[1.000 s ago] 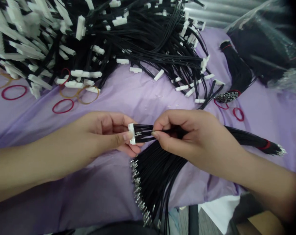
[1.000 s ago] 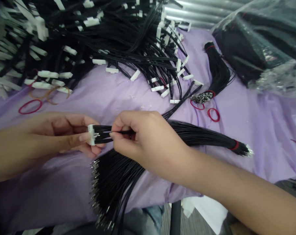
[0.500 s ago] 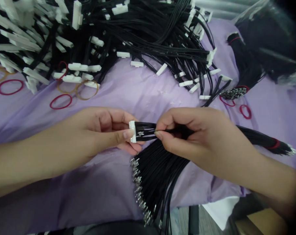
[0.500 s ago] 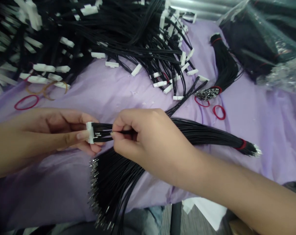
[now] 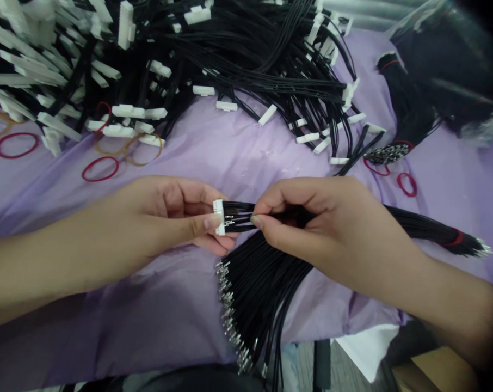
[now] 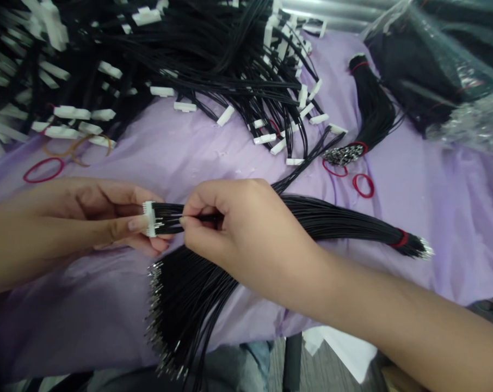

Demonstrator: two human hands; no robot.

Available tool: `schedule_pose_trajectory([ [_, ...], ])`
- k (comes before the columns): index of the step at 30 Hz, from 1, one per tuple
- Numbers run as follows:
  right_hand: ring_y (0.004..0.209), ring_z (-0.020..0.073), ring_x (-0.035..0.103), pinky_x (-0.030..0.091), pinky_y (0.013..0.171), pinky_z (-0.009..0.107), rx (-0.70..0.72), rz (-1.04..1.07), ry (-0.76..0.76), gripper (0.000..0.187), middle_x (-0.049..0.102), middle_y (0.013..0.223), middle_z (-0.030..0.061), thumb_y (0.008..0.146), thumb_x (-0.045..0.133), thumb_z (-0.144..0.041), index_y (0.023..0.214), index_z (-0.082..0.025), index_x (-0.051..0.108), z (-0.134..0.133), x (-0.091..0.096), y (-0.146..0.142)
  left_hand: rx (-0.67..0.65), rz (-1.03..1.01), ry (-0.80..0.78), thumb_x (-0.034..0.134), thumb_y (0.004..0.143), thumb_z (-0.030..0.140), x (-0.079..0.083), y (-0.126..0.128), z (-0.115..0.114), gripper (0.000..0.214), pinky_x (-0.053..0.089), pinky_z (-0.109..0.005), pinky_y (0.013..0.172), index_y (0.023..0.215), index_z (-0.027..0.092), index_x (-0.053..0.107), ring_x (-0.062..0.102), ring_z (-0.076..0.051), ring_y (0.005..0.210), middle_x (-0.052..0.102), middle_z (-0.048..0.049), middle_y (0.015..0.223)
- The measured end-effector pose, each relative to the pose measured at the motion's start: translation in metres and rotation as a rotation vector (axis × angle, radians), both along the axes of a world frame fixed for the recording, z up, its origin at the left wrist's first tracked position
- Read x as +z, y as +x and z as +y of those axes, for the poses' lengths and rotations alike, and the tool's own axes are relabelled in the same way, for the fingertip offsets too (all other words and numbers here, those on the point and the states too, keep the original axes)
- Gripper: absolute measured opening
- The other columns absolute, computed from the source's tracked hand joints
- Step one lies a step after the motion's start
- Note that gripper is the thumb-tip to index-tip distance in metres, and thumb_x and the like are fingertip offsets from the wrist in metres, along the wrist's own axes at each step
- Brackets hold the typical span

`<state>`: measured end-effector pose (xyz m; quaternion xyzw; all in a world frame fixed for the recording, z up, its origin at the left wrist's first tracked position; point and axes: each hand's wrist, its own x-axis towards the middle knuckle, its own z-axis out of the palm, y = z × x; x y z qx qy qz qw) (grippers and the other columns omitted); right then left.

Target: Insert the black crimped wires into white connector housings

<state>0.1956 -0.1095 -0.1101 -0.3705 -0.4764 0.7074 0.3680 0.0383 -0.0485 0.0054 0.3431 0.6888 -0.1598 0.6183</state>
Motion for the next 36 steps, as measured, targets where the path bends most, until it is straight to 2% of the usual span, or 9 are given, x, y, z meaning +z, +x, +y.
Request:
schedule_pose_trajectory([
  [7,0.048,0.0026,0.043,0.032,0.043,0.016,-0.004,0.011,-0.027,0.011,0.055,0.054,-0.0072,0.075,0.061,-0.01,0.067,-0.016,0.065,-0.001,0.002,-0.001,0.059,-0.002,-0.045,0.059,0.082,0.013,0.002,-0.001,0.0,0.007,0.052,-0.009,0.068,0.084,0.01,0.065,0.071,-0.008,0.073,0.075,-0.0026,0.079],
  [11,0.048,0.0018,0.043,0.032,0.044,0.014,0.011,0.023,-0.034,0.011,0.054,0.054,-0.0076,0.075,0.06,-0.01,0.067,-0.016,0.065,-0.001,0.002,-0.003,0.041,-0.01,-0.03,0.06,0.081,0.013,0.003,-0.002,-0.001,0.006,0.053,-0.01,0.069,0.084,0.01,0.065,0.071,-0.008,0.073,0.075,-0.0011,0.078],
  [19,0.051,0.0011,0.047,0.035,0.048,0.013,-0.009,0.017,0.011,0.011,0.06,0.058,-0.008,0.077,0.061,-0.011,0.07,-0.016,0.067,-0.004,0.0,-0.003,0.077,0.016,-0.035,0.062,0.079,0.014,0.002,-0.001,-0.001,0.007,0.054,-0.011,0.07,0.084,0.01,0.065,0.071,-0.01,0.074,0.075,-0.0023,0.078],
  [24,0.049,0.0016,0.045,0.034,0.047,0.015,0.0,-0.001,0.021,0.011,0.058,0.056,-0.0086,0.078,0.06,-0.012,0.07,-0.017,0.067,-0.004,0.002,-0.003,0.071,0.024,-0.04,0.063,0.079,0.016,0.001,-0.001,-0.002,0.009,0.054,-0.012,0.07,0.086,0.011,0.065,0.071,-0.01,0.074,0.075,-0.0036,0.08],
  [29,0.055,0.0032,0.053,0.037,0.053,0.017,-0.017,-0.058,0.101,0.014,0.065,0.064,-0.0069,0.081,0.058,-0.012,0.073,-0.017,0.068,-0.006,0.006,-0.006,0.044,0.044,-0.04,0.063,0.079,0.018,0.003,-0.003,-0.002,0.016,0.056,-0.016,0.07,0.093,0.01,0.066,0.072,-0.013,0.074,0.075,-0.0037,0.079],
  [33,0.064,0.0055,0.06,0.042,0.06,0.018,-0.009,-0.038,0.073,0.015,0.069,0.073,-0.0053,0.081,0.056,-0.011,0.072,-0.017,0.068,-0.007,0.007,-0.009,0.028,0.009,-0.016,0.063,0.079,0.019,0.003,-0.002,-0.001,0.017,0.055,-0.015,0.07,0.093,0.01,0.067,0.071,-0.012,0.073,0.075,-0.003,0.078],
  [36,0.063,0.0056,0.06,0.042,0.059,0.017,-0.028,-0.045,0.046,0.013,0.069,0.072,-0.006,0.079,0.058,-0.011,0.073,-0.018,0.067,-0.008,0.007,-0.01,0.03,-0.021,-0.012,0.062,0.078,0.017,0.002,-0.001,-0.001,0.014,0.055,-0.015,0.069,0.088,0.01,0.068,0.071,-0.011,0.071,0.074,-0.0021,0.076],
])
